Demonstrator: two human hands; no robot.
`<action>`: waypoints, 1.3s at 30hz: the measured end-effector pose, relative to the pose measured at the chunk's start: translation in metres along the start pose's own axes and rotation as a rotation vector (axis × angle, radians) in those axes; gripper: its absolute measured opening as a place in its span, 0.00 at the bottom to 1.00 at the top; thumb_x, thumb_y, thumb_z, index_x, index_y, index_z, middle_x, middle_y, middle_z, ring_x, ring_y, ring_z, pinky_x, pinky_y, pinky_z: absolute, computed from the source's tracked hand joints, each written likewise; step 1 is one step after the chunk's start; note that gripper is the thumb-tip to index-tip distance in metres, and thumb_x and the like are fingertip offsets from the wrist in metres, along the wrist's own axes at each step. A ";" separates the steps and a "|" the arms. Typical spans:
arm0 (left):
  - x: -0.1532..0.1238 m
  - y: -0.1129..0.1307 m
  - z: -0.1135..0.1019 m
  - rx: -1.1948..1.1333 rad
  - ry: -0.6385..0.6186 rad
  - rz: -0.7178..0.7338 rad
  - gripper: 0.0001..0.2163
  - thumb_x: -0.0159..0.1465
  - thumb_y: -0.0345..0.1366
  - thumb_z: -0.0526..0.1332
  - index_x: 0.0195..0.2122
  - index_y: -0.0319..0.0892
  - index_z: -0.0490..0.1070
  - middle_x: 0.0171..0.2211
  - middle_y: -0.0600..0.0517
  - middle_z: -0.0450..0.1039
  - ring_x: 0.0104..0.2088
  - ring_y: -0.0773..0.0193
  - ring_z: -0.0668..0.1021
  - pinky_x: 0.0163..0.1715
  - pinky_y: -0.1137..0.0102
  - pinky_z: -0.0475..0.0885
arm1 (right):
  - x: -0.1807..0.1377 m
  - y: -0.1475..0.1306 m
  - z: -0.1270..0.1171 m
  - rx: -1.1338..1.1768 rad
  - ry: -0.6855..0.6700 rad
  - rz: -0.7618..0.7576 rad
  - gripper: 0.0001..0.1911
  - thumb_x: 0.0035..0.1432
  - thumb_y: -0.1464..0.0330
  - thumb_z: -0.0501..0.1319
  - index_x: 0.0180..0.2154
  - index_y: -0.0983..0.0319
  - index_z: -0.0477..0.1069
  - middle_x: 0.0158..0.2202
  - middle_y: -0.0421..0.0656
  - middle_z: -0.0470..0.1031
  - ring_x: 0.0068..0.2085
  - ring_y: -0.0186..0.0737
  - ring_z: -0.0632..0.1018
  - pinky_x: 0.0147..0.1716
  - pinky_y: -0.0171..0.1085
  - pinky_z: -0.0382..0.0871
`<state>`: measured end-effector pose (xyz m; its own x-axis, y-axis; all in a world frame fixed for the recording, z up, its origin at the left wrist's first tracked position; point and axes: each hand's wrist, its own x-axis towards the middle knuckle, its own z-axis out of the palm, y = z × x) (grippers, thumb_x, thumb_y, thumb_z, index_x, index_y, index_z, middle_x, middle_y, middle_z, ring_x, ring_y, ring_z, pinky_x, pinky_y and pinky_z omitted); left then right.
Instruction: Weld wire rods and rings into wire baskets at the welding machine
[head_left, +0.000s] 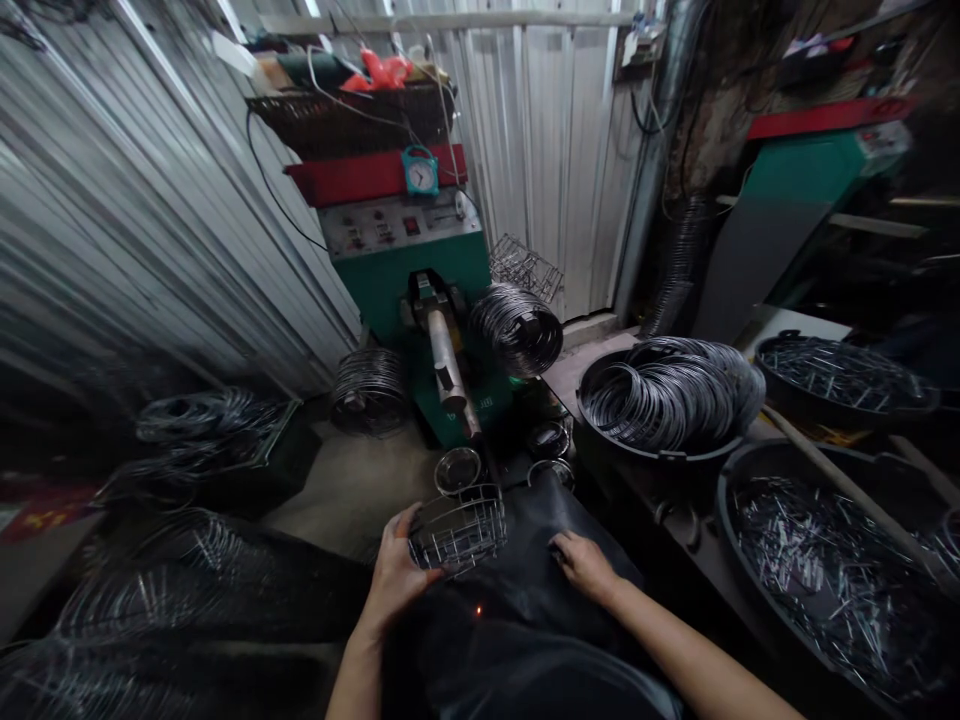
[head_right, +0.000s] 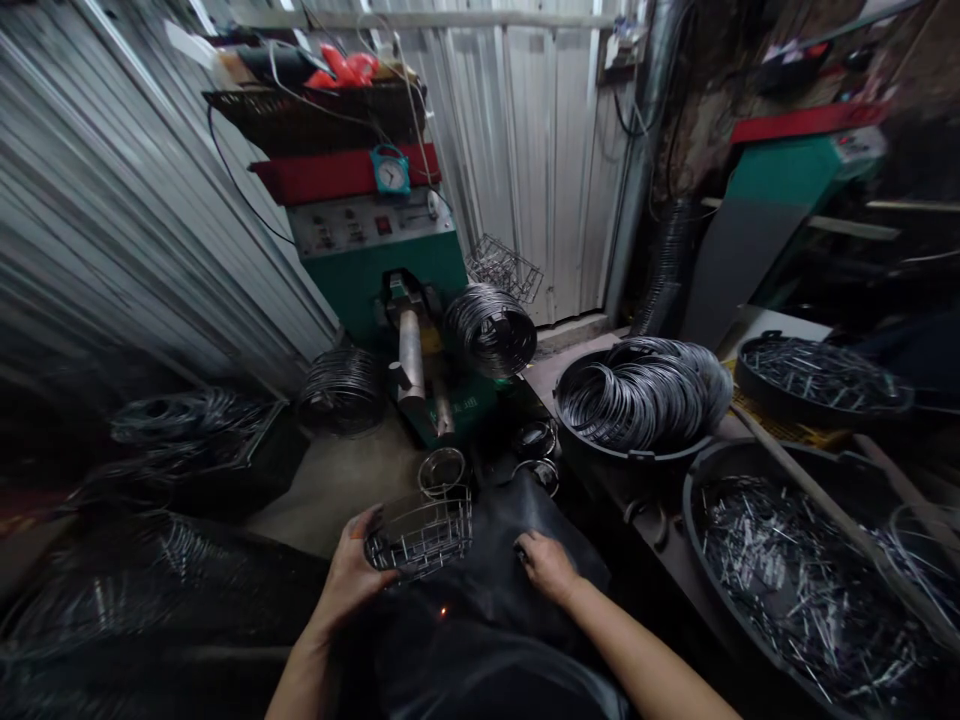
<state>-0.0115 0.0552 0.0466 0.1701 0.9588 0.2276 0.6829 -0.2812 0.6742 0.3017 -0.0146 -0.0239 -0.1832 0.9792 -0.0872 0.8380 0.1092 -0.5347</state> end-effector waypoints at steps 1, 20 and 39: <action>0.000 0.002 0.000 0.035 0.004 0.013 0.42 0.39 0.45 0.71 0.55 0.41 0.57 0.51 0.43 0.60 0.52 0.48 0.67 0.53 0.53 0.64 | 0.000 -0.001 0.000 -0.008 -0.002 0.003 0.13 0.55 0.75 0.52 0.41 0.61 0.70 0.40 0.48 0.74 0.40 0.40 0.75 0.38 0.33 0.64; -0.001 0.014 0.017 0.143 0.076 0.046 0.41 0.41 0.46 0.69 0.55 0.41 0.56 0.51 0.43 0.59 0.53 0.46 0.66 0.53 0.51 0.63 | -0.001 0.001 0.002 -0.026 -0.003 0.015 0.15 0.54 0.75 0.52 0.43 0.61 0.69 0.41 0.48 0.73 0.40 0.40 0.75 0.38 0.33 0.64; 0.038 0.077 0.004 0.227 0.084 0.112 0.40 0.40 0.46 0.70 0.55 0.42 0.59 0.50 0.43 0.63 0.51 0.47 0.66 0.51 0.57 0.61 | 0.050 -0.091 -0.109 0.394 -0.022 -0.168 0.13 0.44 0.72 0.63 0.36 0.62 0.68 0.30 0.37 0.73 0.31 0.34 0.72 0.31 0.31 0.65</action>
<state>0.0502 0.0700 0.1043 0.2006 0.9130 0.3553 0.8069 -0.3596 0.4685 0.2724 0.0430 0.1116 -0.3149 0.9491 0.0123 0.5359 0.1885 -0.8230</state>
